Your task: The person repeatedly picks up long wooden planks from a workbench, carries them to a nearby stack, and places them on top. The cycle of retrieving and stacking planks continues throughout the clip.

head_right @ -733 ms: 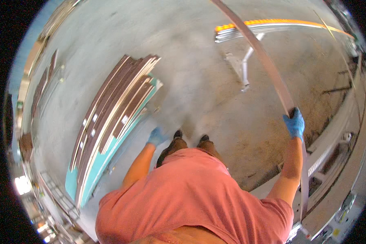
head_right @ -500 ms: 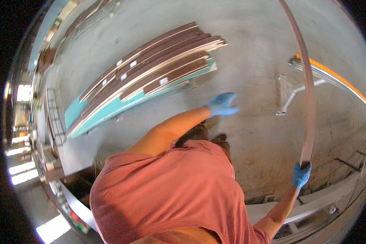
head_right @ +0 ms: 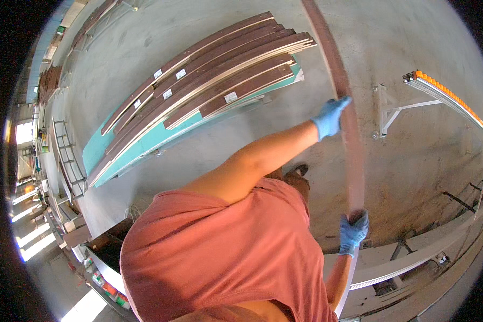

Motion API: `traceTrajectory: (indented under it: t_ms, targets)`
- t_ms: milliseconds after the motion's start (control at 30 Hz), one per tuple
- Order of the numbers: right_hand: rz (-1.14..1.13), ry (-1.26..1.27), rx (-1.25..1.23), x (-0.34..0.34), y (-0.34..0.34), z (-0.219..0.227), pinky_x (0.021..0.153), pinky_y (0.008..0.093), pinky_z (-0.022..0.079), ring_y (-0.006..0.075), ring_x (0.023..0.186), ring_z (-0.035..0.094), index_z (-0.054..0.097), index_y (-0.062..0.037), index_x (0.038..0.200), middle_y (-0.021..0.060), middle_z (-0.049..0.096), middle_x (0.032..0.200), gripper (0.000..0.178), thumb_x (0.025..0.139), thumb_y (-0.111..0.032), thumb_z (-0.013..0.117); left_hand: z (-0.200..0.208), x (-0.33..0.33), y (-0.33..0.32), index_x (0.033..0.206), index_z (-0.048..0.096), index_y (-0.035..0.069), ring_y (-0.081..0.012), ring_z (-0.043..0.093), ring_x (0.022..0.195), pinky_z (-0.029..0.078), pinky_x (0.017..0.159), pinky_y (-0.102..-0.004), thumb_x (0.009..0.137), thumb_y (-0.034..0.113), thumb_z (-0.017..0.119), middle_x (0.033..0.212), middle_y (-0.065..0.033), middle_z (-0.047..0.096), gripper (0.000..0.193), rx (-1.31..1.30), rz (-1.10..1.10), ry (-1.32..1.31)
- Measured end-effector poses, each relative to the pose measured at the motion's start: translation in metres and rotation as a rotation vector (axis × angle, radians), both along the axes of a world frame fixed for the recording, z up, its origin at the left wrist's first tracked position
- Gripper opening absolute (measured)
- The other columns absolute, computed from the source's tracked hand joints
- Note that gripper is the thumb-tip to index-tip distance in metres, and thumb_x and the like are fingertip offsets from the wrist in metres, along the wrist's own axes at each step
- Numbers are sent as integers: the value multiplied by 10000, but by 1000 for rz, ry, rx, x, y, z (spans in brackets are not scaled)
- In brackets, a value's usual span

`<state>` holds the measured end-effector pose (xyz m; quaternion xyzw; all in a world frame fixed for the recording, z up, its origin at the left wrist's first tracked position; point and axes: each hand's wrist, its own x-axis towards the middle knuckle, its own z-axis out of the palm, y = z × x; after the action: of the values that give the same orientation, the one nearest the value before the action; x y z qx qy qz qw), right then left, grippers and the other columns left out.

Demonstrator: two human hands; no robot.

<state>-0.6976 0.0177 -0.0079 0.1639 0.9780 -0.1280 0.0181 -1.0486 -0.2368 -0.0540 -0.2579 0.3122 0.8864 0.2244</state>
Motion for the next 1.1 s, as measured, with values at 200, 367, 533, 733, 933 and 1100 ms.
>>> traceTrajectory:
  t_ms: [200,367,533,733,933,1100]
  targets:
    - [178,16,-1,-12,-132,35,920,517,545,420,1080,677,572,-18,1380,215,699,1182,859,687,-386,922,32,52,-178,1262,633,125,-243,690,1032,598,841,-466,972,367,760,1123,-70,692,398,-207,154,-12]
    - [364,-105,-27,-28,-224,51,917,524,551,432,1077,680,517,-38,1437,218,695,1200,907,697,-382,914,50,99,-312,1211,664,96,-262,713,966,625,788,-444,1009,285,734,1108,-73,714,285,-263,435,-119]
    - [418,-367,-48,-36,-287,73,884,551,545,446,1093,663,514,-82,1392,227,674,1211,839,710,-370,909,34,176,-436,1250,636,36,-374,669,1103,555,1000,-520,1045,253,676,1210,-147,692,302,-50,675,-67]
    - [662,-268,-65,-62,-386,59,795,545,550,422,982,685,555,-112,1160,145,707,1065,639,694,-366,910,25,260,-555,1280,627,62,-363,651,1125,521,1038,-539,1066,311,633,1221,-132,689,328,-50,919,-150]
    - [1050,-17,-76,-124,-522,26,829,529,530,401,963,654,556,-93,1151,138,668,1041,649,683,-365,915,-8,325,-698,1304,611,83,-356,671,1164,538,1046,-530,1022,451,673,1255,-158,704,467,-4,1123,-287]
    - [1264,-10,-54,-185,-646,-7,858,522,511,393,974,638,558,-112,1106,127,647,1047,602,676,-340,913,-63,386,-794,1313,617,108,-335,664,1166,561,1014,-521,967,523,700,1275,-147,688,547,-35,1171,-231]
